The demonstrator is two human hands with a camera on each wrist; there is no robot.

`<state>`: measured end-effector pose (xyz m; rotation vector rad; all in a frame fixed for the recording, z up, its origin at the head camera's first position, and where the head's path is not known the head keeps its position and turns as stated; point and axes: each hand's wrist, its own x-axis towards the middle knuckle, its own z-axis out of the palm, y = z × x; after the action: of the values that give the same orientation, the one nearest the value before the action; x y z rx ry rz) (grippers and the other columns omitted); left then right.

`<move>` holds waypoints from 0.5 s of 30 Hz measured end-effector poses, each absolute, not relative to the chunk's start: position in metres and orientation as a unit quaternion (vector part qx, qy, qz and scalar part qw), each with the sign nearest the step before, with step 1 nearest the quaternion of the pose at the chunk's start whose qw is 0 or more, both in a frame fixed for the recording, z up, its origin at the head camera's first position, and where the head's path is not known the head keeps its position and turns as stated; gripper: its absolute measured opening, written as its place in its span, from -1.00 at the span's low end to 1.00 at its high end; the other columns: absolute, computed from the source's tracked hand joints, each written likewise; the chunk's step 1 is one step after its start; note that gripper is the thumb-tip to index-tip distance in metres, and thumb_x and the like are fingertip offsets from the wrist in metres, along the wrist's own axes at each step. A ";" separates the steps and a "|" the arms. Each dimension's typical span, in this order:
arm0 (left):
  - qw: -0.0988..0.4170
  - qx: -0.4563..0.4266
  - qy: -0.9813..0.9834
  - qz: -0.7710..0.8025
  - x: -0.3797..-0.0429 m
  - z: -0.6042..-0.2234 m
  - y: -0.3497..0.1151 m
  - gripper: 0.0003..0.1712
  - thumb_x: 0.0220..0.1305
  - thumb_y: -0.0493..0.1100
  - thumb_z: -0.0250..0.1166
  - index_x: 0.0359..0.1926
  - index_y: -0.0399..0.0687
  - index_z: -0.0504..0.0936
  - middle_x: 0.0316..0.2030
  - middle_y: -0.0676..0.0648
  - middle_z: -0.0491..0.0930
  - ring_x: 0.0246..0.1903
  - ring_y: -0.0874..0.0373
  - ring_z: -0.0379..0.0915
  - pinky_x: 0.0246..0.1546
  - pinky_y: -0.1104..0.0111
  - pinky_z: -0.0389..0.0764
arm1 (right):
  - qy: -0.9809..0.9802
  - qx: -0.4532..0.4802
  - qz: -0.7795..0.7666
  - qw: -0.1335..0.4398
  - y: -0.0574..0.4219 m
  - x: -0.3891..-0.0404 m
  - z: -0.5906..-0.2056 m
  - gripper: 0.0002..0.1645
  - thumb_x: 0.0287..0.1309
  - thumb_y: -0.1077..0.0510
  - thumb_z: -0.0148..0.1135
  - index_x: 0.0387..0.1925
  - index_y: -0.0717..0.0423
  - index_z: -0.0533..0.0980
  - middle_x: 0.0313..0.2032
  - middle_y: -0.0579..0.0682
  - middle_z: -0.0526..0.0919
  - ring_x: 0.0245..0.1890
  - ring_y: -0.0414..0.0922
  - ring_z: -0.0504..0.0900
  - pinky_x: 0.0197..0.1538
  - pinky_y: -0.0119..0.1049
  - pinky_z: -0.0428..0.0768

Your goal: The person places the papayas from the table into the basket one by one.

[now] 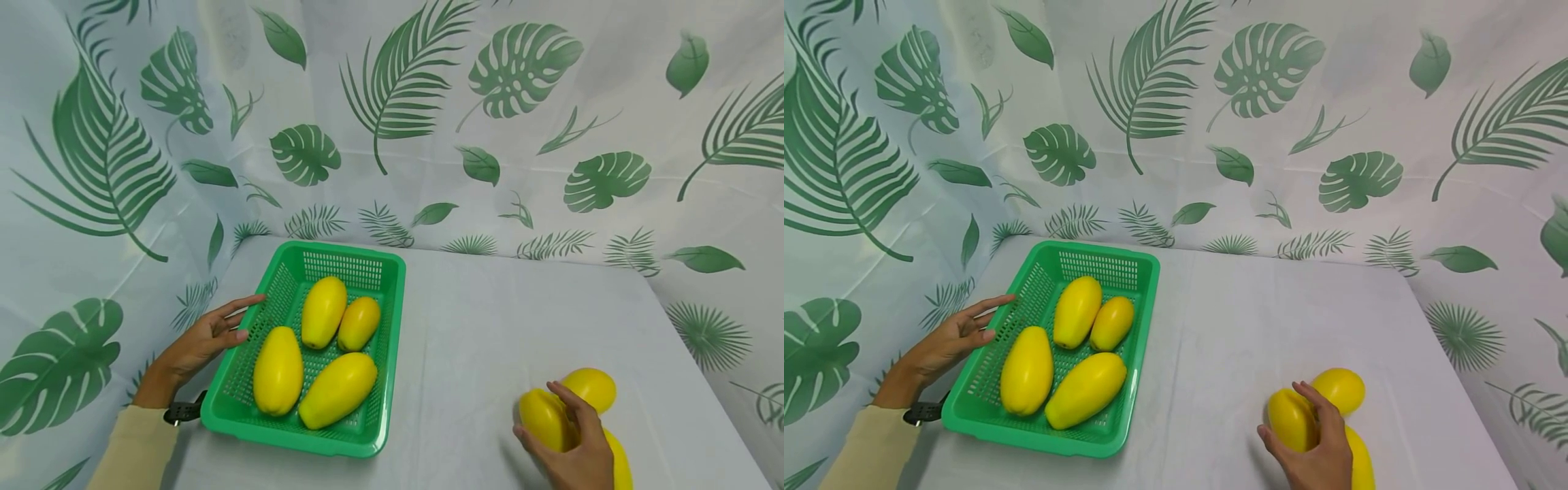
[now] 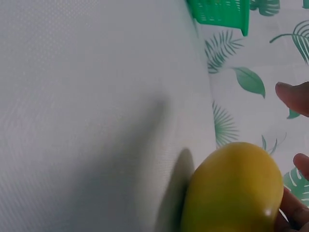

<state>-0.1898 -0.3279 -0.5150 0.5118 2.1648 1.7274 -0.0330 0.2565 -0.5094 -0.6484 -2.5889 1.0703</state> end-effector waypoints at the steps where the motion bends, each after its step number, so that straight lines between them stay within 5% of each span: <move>1: 0.161 0.180 0.758 0.605 -0.190 -0.515 -0.328 -0.29 0.62 -0.30 0.09 0.68 0.03 0.18 0.67 -0.24 0.07 0.51 0.40 0.09 0.25 0.48 0.50 | -0.891 -0.223 0.373 0.130 0.256 -0.033 -0.510 0.15 -0.22 0.00 0.85 0.45 -0.24 0.45 0.33 -0.16 0.58 0.18 -0.58 0.33 0.16 -0.85 0.18; 8: 0.160 0.181 0.757 0.608 -0.190 -0.515 -0.327 -0.29 0.62 -0.31 0.09 0.68 0.02 0.18 0.66 -0.25 0.08 0.52 0.40 0.13 0.24 0.46 0.52 | -0.890 -0.193 0.397 0.116 0.254 -0.034 -0.520 0.11 -0.19 0.07 0.83 0.43 -0.05 0.44 0.32 -0.09 0.58 0.15 -0.77 0.25 0.18 -0.94 0.16; 15: 0.158 0.174 0.762 0.603 -0.191 -0.516 -0.327 -0.29 0.61 -0.29 0.10 0.68 0.05 0.20 0.66 -0.10 0.14 0.62 -0.44 -0.17 0.24 0.47 0.48 | -0.909 -0.184 0.372 0.043 0.253 -0.036 -0.528 0.12 -0.11 -0.06 0.79 0.47 -0.06 0.40 0.39 -0.07 0.56 0.27 -0.30 0.41 0.12 -0.80 0.22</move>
<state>-0.1911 -0.3269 -0.5158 0.4983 2.1793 1.7259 -0.0360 0.2530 -0.5285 -0.5617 -2.7793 1.1390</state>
